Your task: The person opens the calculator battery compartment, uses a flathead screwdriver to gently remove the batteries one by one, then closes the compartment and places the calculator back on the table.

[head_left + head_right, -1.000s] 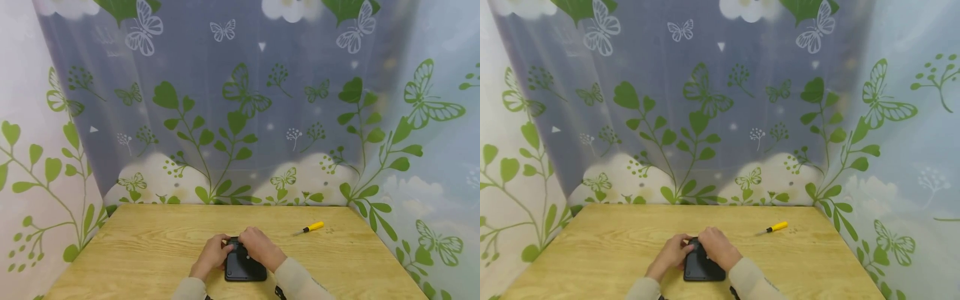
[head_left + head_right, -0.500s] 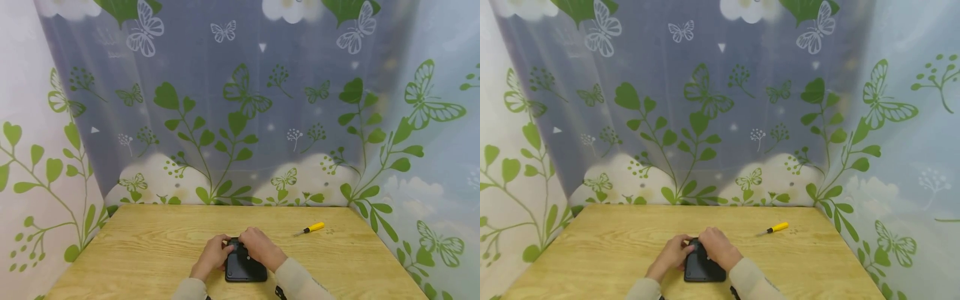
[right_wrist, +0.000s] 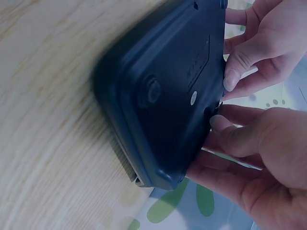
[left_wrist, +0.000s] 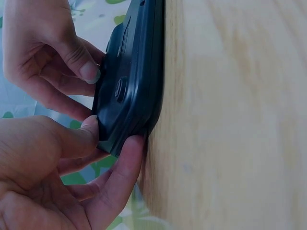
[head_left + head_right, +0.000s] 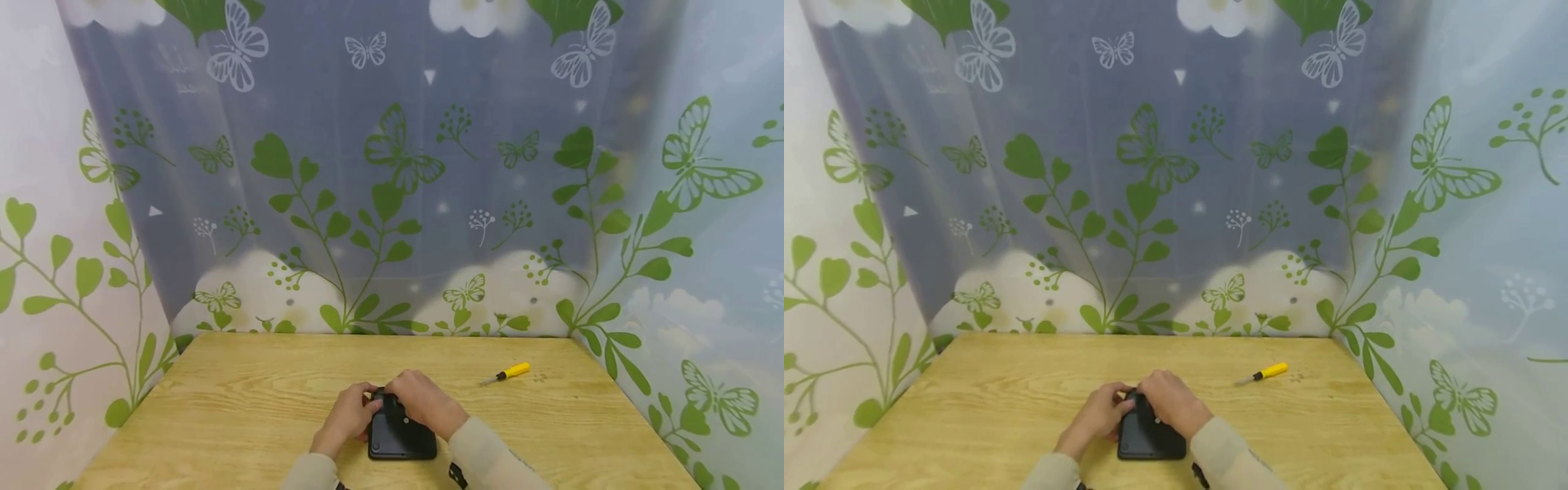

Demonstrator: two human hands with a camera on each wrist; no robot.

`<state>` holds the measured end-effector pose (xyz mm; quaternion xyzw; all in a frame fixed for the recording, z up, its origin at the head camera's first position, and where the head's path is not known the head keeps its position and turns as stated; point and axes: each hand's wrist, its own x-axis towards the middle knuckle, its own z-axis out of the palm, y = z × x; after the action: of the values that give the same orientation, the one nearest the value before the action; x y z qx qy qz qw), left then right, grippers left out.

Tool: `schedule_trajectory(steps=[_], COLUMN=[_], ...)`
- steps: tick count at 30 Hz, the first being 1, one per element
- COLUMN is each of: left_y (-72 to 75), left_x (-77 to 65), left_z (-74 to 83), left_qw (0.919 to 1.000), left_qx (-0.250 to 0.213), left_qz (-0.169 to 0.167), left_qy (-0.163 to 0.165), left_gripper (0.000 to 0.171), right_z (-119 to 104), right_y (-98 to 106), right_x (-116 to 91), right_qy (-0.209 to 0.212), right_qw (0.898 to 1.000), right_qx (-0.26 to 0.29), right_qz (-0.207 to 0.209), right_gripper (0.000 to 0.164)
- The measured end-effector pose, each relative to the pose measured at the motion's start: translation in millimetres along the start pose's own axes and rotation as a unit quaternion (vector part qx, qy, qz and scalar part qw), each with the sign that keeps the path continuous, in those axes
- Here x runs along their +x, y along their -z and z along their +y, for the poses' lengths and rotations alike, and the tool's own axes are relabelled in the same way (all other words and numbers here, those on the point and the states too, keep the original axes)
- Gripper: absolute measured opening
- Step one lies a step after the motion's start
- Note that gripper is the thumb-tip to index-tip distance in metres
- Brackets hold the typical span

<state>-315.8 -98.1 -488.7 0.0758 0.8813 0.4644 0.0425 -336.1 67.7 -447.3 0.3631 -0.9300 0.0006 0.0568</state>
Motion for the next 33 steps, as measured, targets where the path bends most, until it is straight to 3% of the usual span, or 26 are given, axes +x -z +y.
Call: schedule_trajectory(steps=[12,21,33], left_y=[2.6,1.6,8.7], left_x=[-1.1,0.5,-0.6], left_z=[1.7,0.2,2.1], left_qw=[1.0,0.9999,0.9998], left_qx=[0.003,0.001,0.005], left_qz=[-0.006,-0.008,-0.004], left_qy=[0.001,0.012,-0.017], left_gripper=[0.032,0.033,0.032], right_z=[3.4,4.1,4.5], right_y=[-0.9,1.5,2.1], right_x=[-0.5,-1.5,-1.3], right_qy=[0.008,-0.001,0.007], right_qw=[1.0,0.998,0.999], right_qx=[0.022,0.044,0.037], right_qz=[-0.021,-0.036,-0.033], right_gripper=[0.052,0.046,0.043])
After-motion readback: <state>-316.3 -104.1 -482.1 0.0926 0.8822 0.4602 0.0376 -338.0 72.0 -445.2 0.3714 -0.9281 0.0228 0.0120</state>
